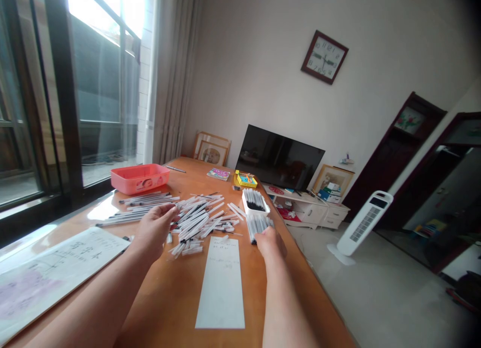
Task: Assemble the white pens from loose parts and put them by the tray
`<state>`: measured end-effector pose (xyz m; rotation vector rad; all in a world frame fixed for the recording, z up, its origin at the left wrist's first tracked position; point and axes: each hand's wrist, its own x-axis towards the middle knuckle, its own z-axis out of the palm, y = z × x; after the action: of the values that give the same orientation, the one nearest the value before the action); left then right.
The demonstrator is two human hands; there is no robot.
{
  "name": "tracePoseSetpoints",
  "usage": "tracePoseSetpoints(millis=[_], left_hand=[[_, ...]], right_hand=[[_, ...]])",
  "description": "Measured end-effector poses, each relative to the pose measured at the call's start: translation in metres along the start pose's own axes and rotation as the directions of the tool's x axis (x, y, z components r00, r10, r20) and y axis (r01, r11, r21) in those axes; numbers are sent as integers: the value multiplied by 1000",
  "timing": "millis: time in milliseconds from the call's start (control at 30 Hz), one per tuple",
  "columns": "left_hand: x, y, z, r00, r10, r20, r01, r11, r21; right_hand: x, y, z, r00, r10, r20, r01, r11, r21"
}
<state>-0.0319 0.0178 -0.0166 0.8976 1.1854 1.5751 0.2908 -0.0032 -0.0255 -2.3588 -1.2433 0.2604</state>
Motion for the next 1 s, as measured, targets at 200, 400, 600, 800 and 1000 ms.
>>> tracePoseSetpoints(millis=[200,400,600,800,1000], left_hand=[[0,1,-1,1000,15,-14,-15,1000,0],[0,2,-2,1000,18,-22,-17,999,33],[1,-9,-3,996,77,42,-84,981,176],[9,-29,-5,931,250,266,-362,735,574],[-14,-27,6,694,271,668,-720,272,638]], right_hand=[[-1,1,0,997,-32,-64,32,999,6],[-13,-12,5,991,-108,-82,115,989,96],[-32,-29,24,950,-309,-46,300,860,413],[-41,-38,36,939,-343,-20,319,850,420],[-39,-40,43,934,-356,5,327,863,386]])
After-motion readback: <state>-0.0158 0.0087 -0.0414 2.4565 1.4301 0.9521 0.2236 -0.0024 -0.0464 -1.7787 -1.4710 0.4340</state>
